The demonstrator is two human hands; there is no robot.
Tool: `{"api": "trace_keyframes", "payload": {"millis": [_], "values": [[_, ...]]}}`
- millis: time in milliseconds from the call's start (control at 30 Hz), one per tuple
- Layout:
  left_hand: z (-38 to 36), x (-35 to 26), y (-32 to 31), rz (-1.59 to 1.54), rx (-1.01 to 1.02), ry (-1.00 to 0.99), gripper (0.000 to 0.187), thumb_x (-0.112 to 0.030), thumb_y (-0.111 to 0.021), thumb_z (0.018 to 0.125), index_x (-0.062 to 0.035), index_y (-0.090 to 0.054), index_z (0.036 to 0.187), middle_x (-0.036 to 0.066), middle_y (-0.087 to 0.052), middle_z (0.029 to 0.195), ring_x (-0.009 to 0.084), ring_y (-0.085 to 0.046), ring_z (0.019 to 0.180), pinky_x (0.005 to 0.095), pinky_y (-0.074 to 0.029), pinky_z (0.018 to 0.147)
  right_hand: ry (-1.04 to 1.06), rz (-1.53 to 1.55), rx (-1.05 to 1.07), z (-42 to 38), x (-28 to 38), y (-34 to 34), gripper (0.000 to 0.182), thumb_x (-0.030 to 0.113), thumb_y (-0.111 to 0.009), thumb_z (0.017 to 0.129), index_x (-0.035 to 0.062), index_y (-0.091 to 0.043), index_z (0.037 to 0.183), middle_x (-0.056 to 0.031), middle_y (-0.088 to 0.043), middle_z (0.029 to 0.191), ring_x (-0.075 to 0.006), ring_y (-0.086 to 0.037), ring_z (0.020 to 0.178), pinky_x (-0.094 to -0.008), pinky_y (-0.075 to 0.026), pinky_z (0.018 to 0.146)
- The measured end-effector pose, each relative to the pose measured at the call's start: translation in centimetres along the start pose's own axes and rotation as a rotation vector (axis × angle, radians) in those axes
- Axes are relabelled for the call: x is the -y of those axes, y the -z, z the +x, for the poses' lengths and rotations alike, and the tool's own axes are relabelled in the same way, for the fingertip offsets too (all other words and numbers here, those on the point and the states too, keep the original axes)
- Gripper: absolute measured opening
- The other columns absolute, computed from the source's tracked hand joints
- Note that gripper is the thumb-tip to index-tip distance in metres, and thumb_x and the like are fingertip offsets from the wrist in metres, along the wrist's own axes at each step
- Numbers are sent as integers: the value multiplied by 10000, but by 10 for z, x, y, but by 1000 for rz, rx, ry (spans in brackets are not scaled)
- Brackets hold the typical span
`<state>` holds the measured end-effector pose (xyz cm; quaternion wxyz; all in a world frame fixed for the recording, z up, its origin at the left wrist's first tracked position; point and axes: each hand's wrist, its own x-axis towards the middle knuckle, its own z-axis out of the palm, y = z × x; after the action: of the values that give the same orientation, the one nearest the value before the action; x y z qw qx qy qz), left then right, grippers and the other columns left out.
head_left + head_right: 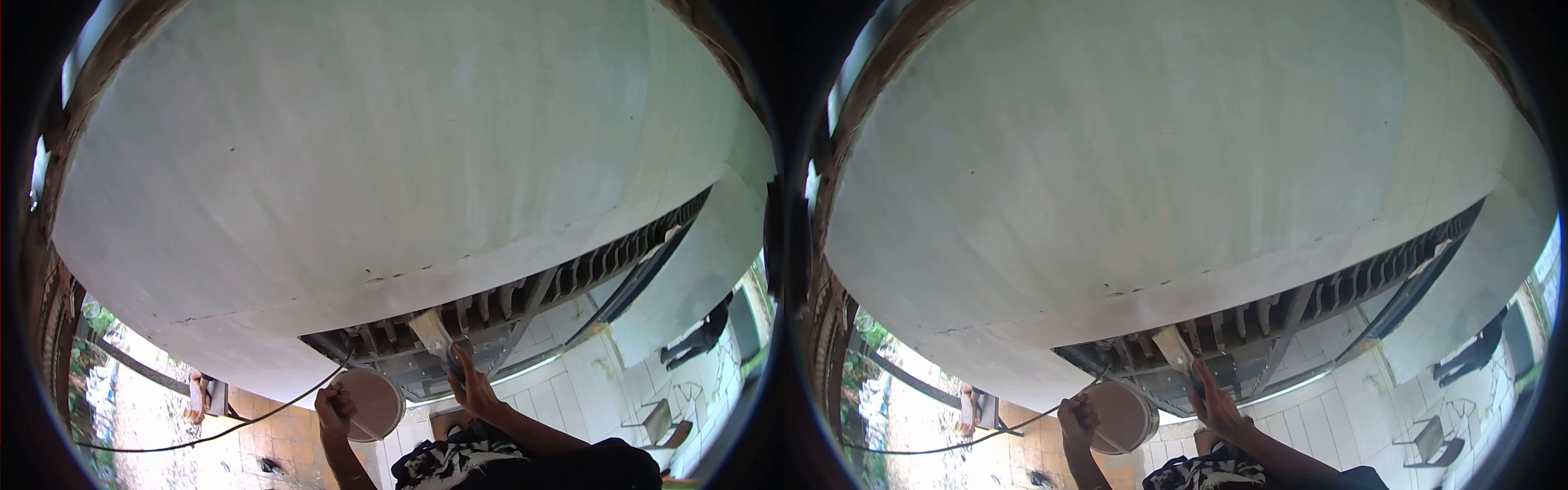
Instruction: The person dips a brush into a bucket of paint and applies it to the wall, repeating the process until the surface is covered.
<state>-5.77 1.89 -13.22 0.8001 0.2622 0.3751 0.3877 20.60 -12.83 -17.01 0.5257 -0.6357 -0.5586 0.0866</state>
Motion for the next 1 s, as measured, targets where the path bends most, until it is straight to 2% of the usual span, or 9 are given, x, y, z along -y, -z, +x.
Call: {"api": "trace_keyframes", "payload": {"millis": [67, 267, 333, 367, 433, 500, 667, 867, 1000], "values": [[6, 11, -3, 7, 5, 51, 91, -223, -477, 789, -139, -502, 815, -64, -226, 535, 75, -176, 417, 252, -159, 397, -90, 16, -42, -32, -9, 7, 522, 29, -573, 904, 15, -373, 1386, -187, -628, 792, -358, -640, 667, -402, -483, 569], [21, 31, -33, 108, -13, 158, 90, -230, -482, 791, -142, -493, 773, -57, -236, 544, 85, -200, 430, 260, -184, 413, -63, -110, 8, -44, -8, 43, 374, 100, -599, 912, 36, -512, 1270, -164, -648, 888, -355, -643, 701, -422, -530, 599], [29, 35, -50, 130, -23, 175, 90, -231, -482, 796, -146, -491, 771, -57, -242, 549, 85, -206, 432, 258, -186, 413, -115, -185, 255, -34, 0, 62, 370, 143, -637, 883, 46, -564, 1233, -134, -648, 903, -319, -653, 717, -401, -546, 610], [33, 38, -56, 169, 13, 180, 105, -250, -494, 788, -145, -498, 781, -61, -266, 556, 79, -225, 432, 252, -195, 410, -135, -190, 253, -30, 2, 70, 370, 143, -637, 883, 46, -564, 1233, -134, -648, 903, -319, -653, 717, -401, -546, 610], [42, 44, -72, 209, 60, 201, 123, -268, -505, 779, -145, -506, 791, -64, -290, 562, 72, -244, 433, 246, -205, 408, 53, -364, 420, -17, 6, 88, 373, 218, -644, 857, 90, -594, 1204, -115, -633, 895, -294, -656, 759, -389, -541, 594], [48, 50, -87, 203, 227, 232, 80, -240, -488, 824, -162, -498, 836, -69, -251, 567, 68, -217, 441, 245, -190, 418, 86, -517, 553, -5, 2, 103, 387, 245, -665, 825, 103, -610, 1180, -92, -636, 914, -257, -665, 803, -383, -546, 606], [58, 55, -135, 262, 363, 281, 94, -248, -485, 828, -161, -500, 861, -74, -265, 574, 58, -222, 442, 237, -195, 415, 275, -648, 459, 28, -9, 139, 383, 211, -703, 800, 155, -627, 1171, -53, -631, 890, -208, -665, 775, -355, -528, 573], [75, 66, -184, 243, 563, 310, 109, -261, -494, 829, -161, -499, 872, -75, -256, 576, 56, -223, 442, 230, -200, 417, 224, -819, 579, 72, 6, 168, 246, 240, -721, 763, 132, -684, 981, -40, -643, 870, -231, -672, 748, -371, -520, 577], [73, 67, -217, 244, 665, 318, 118, -249, -489, 815, -149, -483, 878, -61, -249, 578, 71, -224, 451, 239, -199, 425, 361, -944, 502, 86, 14, 171, 143, 225, -701, 746, 146, -687, 865, -26, -645, 758, -214, -675, 715, -356, -517, 572]]}}
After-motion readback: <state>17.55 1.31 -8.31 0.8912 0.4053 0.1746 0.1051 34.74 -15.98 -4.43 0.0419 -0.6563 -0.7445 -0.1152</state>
